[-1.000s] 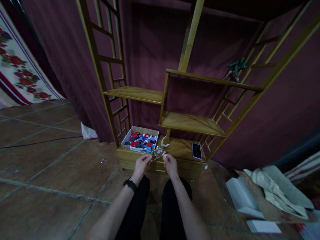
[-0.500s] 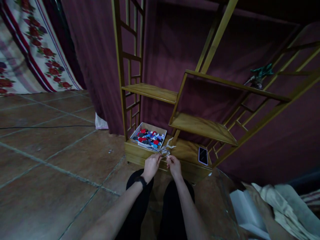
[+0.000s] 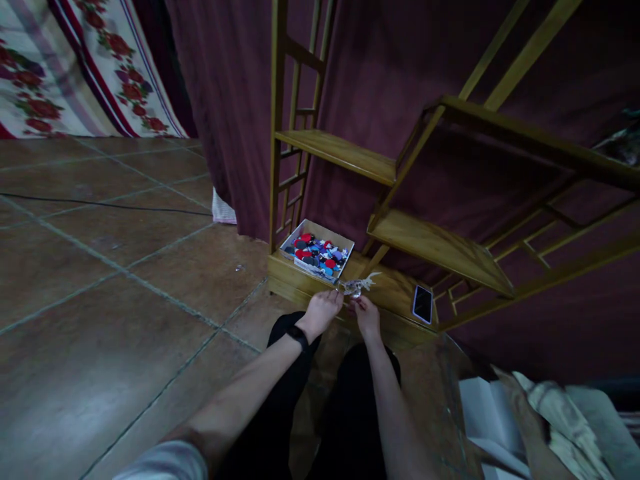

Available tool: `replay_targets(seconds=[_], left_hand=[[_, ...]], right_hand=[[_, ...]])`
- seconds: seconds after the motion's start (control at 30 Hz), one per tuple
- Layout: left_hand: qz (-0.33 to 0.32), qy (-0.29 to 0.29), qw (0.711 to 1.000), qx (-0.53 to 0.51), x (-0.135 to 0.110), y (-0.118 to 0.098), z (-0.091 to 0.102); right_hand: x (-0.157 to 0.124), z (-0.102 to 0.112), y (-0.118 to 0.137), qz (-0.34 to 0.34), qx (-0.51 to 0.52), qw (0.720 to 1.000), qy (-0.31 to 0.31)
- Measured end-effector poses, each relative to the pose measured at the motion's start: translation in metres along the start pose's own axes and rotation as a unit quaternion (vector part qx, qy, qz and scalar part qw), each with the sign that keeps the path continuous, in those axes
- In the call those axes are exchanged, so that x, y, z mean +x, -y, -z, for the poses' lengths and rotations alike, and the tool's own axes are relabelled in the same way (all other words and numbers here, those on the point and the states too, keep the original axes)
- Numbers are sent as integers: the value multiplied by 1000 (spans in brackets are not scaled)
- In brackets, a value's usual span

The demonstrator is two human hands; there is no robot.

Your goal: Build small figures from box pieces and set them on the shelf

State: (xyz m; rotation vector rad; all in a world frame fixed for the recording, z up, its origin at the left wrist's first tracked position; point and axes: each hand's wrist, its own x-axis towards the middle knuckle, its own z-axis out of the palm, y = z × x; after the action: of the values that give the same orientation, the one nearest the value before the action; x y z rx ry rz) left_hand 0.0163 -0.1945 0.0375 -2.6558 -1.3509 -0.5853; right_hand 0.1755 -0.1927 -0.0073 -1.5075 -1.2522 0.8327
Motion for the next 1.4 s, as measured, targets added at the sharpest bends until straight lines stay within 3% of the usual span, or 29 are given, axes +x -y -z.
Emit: replay_targets(seconds=[0.33,0.5,0.63,0.77,0.9,1.07,1.17,1.3,1.4], left_hand=[[-26,-8,999,17,-7,0,4],[-10,-17,1000,7,-9,1,15],[-2,-33,999,-30,-8,-1,28],[81,-61,990,-99,-5,-7,39],[180,-73,963,-189,4,-14,48],[206,-98,901,-369,19,-27,66],[191,-107,826,-519,27,-39,81],[196,-80,714,-668,34,-57,102],[199,-53,657,-725,39,-67,115]], right_hand=[[0,1,6,16,-49,999,-1],[-9,-4,16,20,-16,1000,1],[-27,-5,27,4,70,997,-19],[-48,-2,46,8,118,992,-50],[-65,8,78,21,170,982,-78],[-87,20,124,58,173,981,-62],[-102,21,147,90,116,987,-60],[-118,23,173,147,32,980,-129],[-124,31,191,183,7,973,-144]])
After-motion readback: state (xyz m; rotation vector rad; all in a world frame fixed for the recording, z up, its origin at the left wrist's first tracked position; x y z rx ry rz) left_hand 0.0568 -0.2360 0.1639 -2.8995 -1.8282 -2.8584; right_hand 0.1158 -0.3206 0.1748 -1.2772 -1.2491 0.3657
